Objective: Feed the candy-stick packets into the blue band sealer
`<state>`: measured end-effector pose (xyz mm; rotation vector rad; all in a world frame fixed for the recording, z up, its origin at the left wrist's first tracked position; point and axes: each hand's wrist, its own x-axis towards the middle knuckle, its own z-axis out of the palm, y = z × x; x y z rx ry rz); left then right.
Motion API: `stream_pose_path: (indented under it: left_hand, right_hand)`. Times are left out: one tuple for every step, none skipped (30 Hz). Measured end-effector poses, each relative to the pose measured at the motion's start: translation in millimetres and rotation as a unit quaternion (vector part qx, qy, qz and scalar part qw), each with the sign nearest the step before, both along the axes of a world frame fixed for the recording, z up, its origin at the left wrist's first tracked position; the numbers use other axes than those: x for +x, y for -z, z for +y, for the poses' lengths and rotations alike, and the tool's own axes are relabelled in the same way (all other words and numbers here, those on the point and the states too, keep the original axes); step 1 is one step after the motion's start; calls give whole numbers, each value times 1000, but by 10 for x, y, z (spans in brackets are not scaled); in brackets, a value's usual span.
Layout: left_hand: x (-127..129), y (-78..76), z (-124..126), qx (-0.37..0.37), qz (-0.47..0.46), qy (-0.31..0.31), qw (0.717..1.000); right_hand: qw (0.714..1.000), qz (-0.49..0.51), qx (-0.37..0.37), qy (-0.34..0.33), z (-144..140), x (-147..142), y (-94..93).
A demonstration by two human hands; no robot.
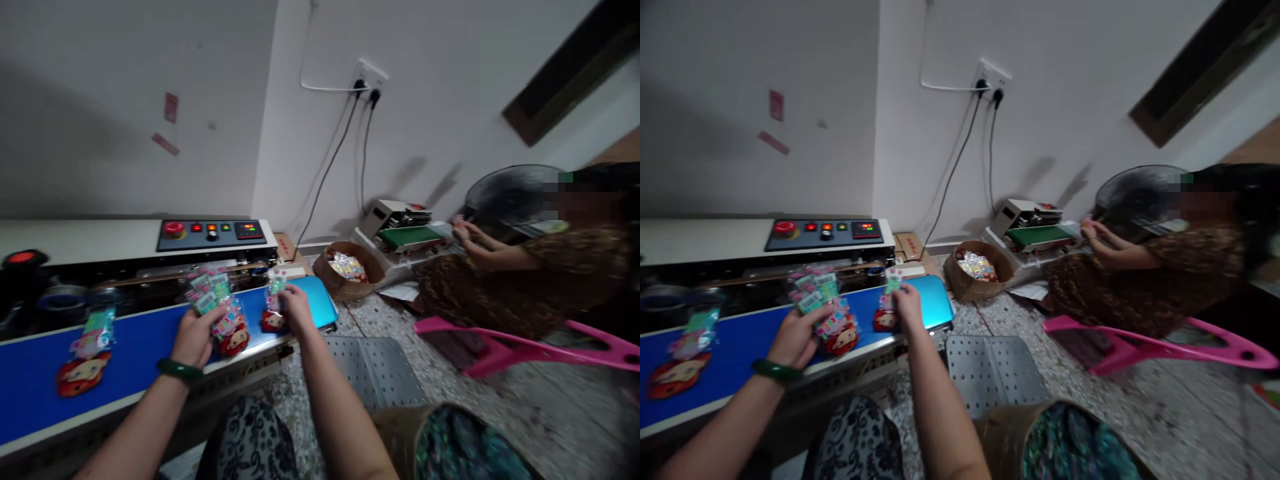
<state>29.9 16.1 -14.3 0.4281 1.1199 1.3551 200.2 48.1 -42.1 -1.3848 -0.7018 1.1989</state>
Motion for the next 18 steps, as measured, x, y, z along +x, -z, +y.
stream_pose_path:
  left_hand:
    - [-20,-4,3,3,-2,-7,1000]
    - [-38,-5,6,6,-3,-12,1000]
    - [-54,-5,8,6,0,-15,1000]
    - [-68,-4,9,6,3,-12,1000]
    - [-78,-3,9,7,5,-5,1000]
    - [-86,-2,8,8,6,6,1000]
    - [-92,-1,8,9,5,17,1000]
    - [-97,-1,8,11,4,26,1000]
    - [-101,-1,10,11,2,34,999]
    - [-104,-1,12,9,2,41,999]
    - [-105,0,16,5,3,47,999]
    - [-105,2,18,1,7,54,999]
    - [-102,4,20,-3,12,62,998]
    - [-95,6,18,-5,18,70,997]
    - [-86,7,12,-5,23,78,997]
    - [-73,6,4,-4,27,85,996]
    - [-59,3,-8,-1,30,89,996]
    - [-44,-1,-20,2,30,89,996]
  right_hand:
    - [1000,-1,-9,-17,50,66,5]
    - [999,-2,-21,-39,102,113,12]
    - [998,0,-30,-59,155,138,19]
    - [996,-2,-39,-76,205,143,26]
    - [995,-5,-46,-89,251,127,30]
    - [994,-10,-53,-97,291,95,30]
    - [993,-17,-57,-102,324,52,26]
    - [992,-24,-61,-104,348,0,17]
    - [992,-32,-63,-102,362,-55,2]
    - [992,-41,-64,-97,364,-110,-17]
    - [993,-48,-60,-90,352,-165,-41]
    - [994,-55,-52,-80,324,-218,-67]
    - [995,-57,-32,-75,281,-269,-94]
    - [994,-43,6,-100,224,-319,-120]
    - [990,-25,34,-135,156,-368,-142]
    - [985,-15,57,-161,84,-414,-159]
    - [981,-8,77,-178,13,-456,-170]
    - [980,-6,86,-181,-52,-492,-173]
